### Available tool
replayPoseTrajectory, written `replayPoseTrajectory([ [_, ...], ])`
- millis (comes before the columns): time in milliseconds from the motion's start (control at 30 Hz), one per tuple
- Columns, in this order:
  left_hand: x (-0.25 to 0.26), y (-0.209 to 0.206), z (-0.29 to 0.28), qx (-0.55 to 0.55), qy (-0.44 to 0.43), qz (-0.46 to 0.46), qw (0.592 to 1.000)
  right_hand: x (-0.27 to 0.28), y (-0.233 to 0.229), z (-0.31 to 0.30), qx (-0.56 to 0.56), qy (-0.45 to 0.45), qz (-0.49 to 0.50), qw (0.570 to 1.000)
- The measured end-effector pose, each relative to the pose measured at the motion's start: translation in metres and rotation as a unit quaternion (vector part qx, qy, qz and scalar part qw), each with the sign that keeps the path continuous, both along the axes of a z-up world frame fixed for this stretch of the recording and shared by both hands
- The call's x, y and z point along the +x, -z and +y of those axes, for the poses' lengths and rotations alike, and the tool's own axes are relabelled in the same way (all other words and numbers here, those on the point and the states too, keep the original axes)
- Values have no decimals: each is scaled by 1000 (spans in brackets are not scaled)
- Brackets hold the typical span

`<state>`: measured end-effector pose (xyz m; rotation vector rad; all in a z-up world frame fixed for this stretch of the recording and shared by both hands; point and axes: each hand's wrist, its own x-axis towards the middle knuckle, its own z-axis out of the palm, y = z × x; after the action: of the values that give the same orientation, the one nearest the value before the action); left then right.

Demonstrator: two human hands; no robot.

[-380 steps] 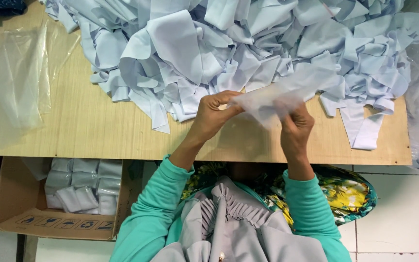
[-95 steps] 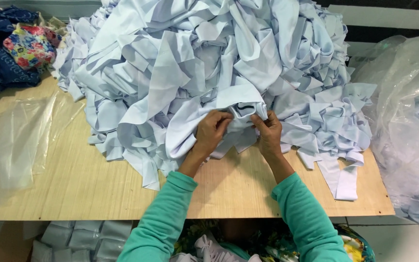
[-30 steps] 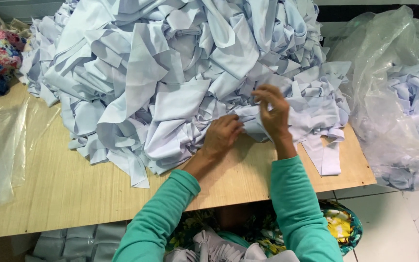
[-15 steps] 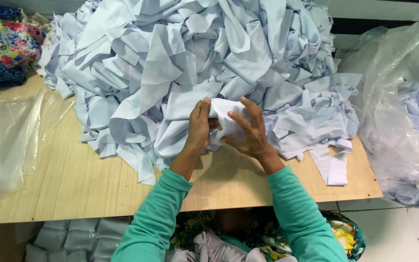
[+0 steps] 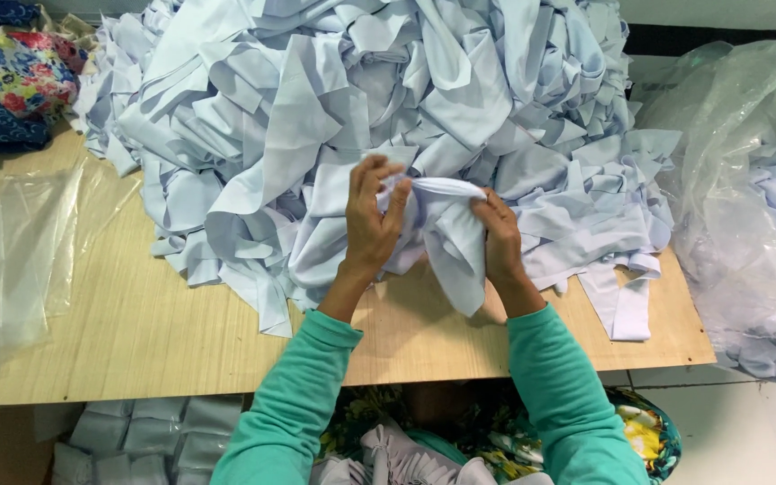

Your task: The person folds strips of white fabric by hand, rolls them into bundles, places them in plastic sleeves, and then stacks the sleeved bundles into a cardboard box.

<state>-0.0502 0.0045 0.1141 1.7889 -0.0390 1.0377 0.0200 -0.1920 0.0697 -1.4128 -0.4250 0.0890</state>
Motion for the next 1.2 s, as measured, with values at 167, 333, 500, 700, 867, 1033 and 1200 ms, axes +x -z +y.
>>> replayPoseTrajectory([
  [167, -4, -5, 3, 9, 141, 46, 989, 8, 1, -2, 92, -54, 176, 979],
  [333, -9, 1, 4, -31, 326, 166, 930, 15, 11, -12, 110, -87, 250, 958],
  [500, -1, 14, 14, -71, 449, 313, 834, 55, 48, -39, 145, -61, 268, 950],
  [700, -4, 8, 40, -85, 405, 337, 846, 70, 33, -52, 114, -74, 234, 963],
  [867, -4, 3, 53, -76, 308, 357, 879, 73, 22, -45, 39, -39, 243, 968],
  [1033, 3, 12, 62, -92, 224, 400, 884, 39, -5, -27, -96, -113, 85, 985],
  [1200, 7, 20, 71, -107, 222, 385, 889, 4, -24, 2, -520, -77, -163, 835],
])
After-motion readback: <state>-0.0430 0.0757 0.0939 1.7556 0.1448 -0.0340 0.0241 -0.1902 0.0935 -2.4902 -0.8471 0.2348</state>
